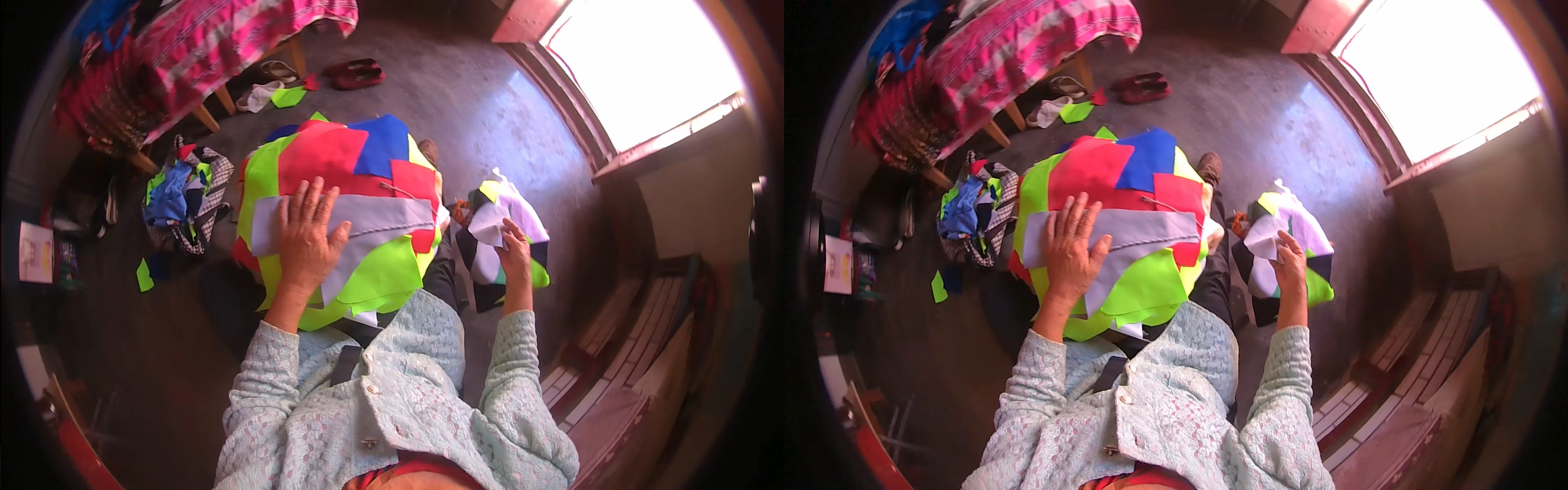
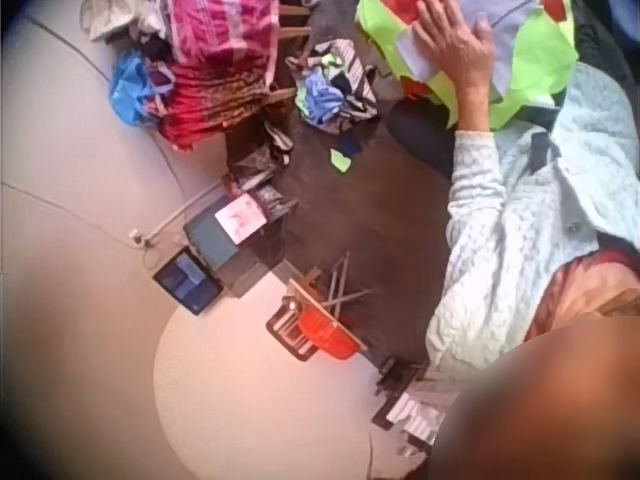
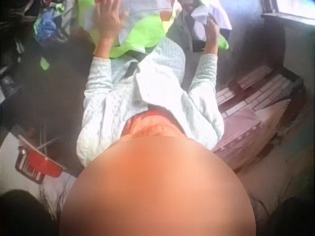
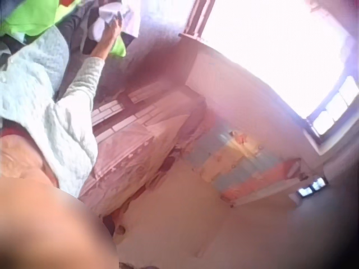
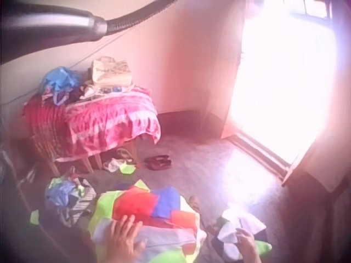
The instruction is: The person sits on the floor and arranges various colored fabric pieces on their lap. They pick up pieces from a pile to the right and place them onto a growing stack on their lap, smoothing them down. The person handles green, white, patterned, blue, and red fabric pieces throughout the clip.
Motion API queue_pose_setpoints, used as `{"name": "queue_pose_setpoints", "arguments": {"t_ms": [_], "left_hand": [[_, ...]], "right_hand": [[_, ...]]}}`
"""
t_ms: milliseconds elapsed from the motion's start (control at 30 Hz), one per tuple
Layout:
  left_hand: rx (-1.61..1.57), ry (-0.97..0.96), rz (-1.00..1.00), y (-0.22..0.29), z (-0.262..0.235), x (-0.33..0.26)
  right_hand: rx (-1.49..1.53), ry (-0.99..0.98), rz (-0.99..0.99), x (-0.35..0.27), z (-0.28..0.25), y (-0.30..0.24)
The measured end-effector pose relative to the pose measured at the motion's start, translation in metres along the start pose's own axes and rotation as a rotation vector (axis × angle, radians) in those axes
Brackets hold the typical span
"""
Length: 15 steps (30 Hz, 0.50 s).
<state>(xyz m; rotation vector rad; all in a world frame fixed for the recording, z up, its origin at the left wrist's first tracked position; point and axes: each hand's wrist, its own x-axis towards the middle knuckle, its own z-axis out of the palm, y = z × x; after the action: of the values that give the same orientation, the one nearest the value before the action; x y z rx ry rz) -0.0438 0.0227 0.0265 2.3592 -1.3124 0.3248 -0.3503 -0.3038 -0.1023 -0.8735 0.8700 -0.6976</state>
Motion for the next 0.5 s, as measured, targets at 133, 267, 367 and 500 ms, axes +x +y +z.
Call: {"name": "queue_pose_setpoints", "arguments": {"t_ms": [133,267,367,500], "left_hand": [[-0.026,0.011,-0.014,-0.002,-0.001,-0.002],[-0.051,0.023,-0.021,-0.002,-0.002,-0.003],[-0.066,0.036,-0.019,-0.002,-0.001,-0.004],[-0.094,0.073,-0.014,-0.002,0.0,-0.004]], "right_hand": [[0.11,-0.188,-0.043,0.001,0.087,-0.059],[0.135,-0.458,-0.138,-0.005,0.191,-0.111],[0.222,-0.607,-0.216,-0.006,0.258,-0.13],[0.251,-0.67,-0.273,-0.007,0.3,-0.127]]}}
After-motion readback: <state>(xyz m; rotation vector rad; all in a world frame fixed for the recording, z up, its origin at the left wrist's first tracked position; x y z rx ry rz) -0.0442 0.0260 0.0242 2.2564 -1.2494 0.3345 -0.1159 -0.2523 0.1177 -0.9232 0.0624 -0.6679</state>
